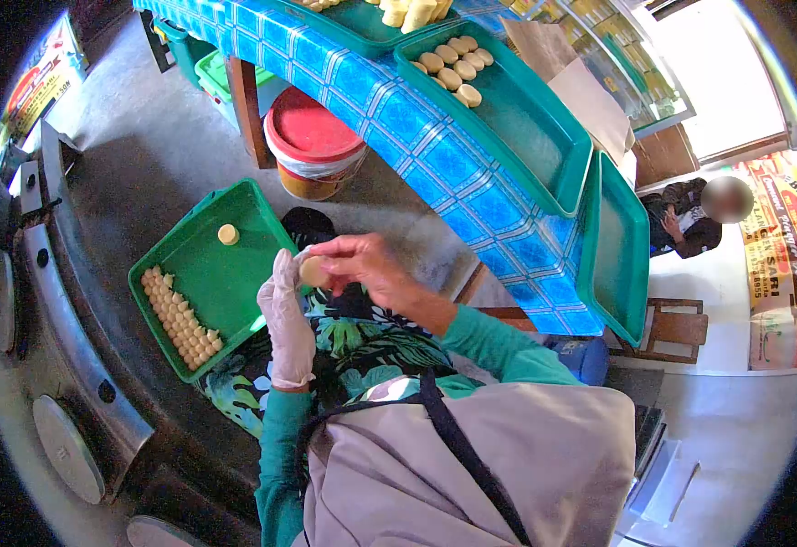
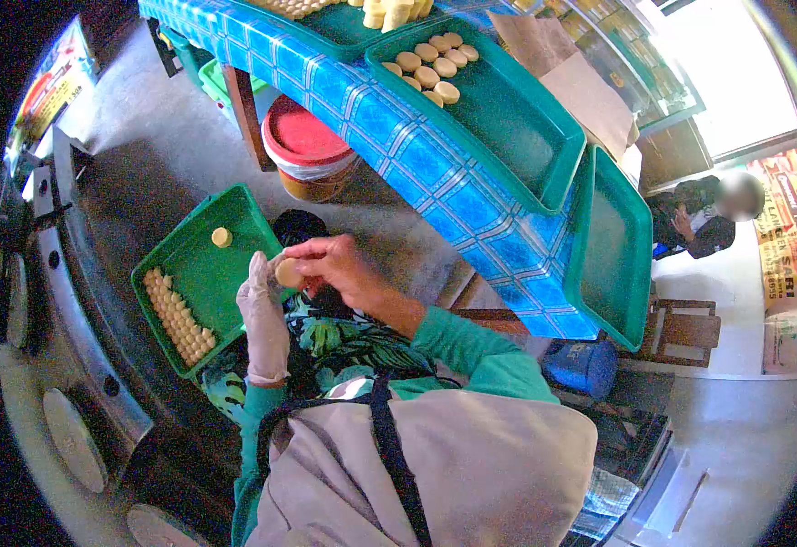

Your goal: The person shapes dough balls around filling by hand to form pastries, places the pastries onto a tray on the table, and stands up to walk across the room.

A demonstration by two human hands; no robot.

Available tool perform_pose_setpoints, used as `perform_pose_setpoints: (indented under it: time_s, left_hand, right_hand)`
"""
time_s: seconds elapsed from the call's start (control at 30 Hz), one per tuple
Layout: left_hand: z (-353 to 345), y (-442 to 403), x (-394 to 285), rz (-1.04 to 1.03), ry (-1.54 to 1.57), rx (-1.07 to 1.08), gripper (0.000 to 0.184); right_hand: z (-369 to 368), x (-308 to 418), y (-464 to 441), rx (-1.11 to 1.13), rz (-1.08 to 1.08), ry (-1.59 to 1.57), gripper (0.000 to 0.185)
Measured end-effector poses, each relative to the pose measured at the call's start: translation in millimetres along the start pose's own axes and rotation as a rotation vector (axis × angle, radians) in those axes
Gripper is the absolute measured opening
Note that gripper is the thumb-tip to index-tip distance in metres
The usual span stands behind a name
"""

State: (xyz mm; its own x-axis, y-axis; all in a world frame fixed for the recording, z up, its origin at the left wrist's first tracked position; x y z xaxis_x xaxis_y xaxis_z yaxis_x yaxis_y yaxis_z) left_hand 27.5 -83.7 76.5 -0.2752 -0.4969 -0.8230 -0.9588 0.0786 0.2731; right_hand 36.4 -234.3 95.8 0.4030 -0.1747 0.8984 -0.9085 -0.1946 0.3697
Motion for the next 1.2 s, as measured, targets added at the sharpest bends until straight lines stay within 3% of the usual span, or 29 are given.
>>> perform_pose_setpoints:
  time_s: [0.1, 0.13, 0.23, 0.27, 0.3, 0.33, 0.4, 0.53, 0.7, 0.77, 0.9, 0.97, 1.07, 1.13, 1.2]
  left_hand:
    - [-15, 1, -28, 0.000, 0.135, 0.160, 0.049]
    - [-20, 6, -51, -0.029, -0.039, 0.199, 0.059]
    - [31, -8, -51, -0.032, 0.501, 0.423, 0.065]
    - [47, -9, -50, -0.029, 0.501, 0.429, 0.065]
    - [64, -9, -48, -0.051, 0.599, 0.285, 0.067]
    - [83, -7, -45, -0.075, 0.695, 0.136, 0.068]
    - [128, -2, -25, -0.090, 0.766, 0.091, 0.068]
    - [178, 23, 6, -0.157, 0.880, -0.064, 0.068]
    - [199, 37, 24, -0.220, 0.958, -0.004, 0.066]
    - [198, 37, 31, -0.250, 0.989, -0.095, 0.065]
    - [200, 37, 33, -0.272, 0.994, -0.065, 0.066]
    - [206, 37, 36, -0.264, 1.001, 0.036, 0.067]
    - [208, 37, 39, -0.254, 1.009, 0.011, 0.068]
    - [210, 38, 39, -0.259, 1.007, 0.015, 0.068]
    - [210, 36, 40, -0.263, 1.006, 0.021, 0.068]
  right_hand:
    - [18, 55, 29, 0.012, 0.056, 0.084, 0.024]
    - [24, 83, 41, -0.045, 0.126, 0.163, 0.024]
    - [68, 170, 63, -0.305, 0.461, 0.518, 0.026]
    - [96, 189, 56, -0.409, 0.590, 0.463, 0.027]
    - [128, 205, 46, -0.511, 0.716, 0.406, 0.028]
    - [169, 217, 36, -0.519, 0.662, 0.351, 0.029]
    - [239, 220, 11, -0.573, 0.529, 0.308, 0.030]
    - [284, 206, -38, -0.654, 0.327, 0.310, 0.029]
    - [258, 208, -56, -0.666, 0.320, 0.508, 0.025]
    - [254, 209, -58, -0.823, 0.295, 0.685, 0.025]
    - [259, 206, -53, -0.857, 0.429, 0.613, 0.021]
    - [258, 206, -52, -0.916, 0.362, 0.681, 0.026]
    - [264, 207, -57, -0.944, 0.329, 0.797, 0.031]
    - [270, 208, -61, -0.870, 0.324, 1.244, 0.030]
    - [264, 210, -60, -0.872, 0.413, 1.325, 0.026]
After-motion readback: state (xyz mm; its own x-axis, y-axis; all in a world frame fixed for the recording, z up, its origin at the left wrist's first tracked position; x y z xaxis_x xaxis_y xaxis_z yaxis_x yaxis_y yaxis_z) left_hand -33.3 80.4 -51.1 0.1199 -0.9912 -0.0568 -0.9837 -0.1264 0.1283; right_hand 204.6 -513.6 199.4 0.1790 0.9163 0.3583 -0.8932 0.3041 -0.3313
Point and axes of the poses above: each hand's wrist, its own y-axis away from the middle knuckle, its own z-axis out of the back of the hand, x = y × z, the point moved 1 cm from there along -y, towards the middle knuckle, and after that the axes turned 2 degrees about y, right-handed, at the moved point
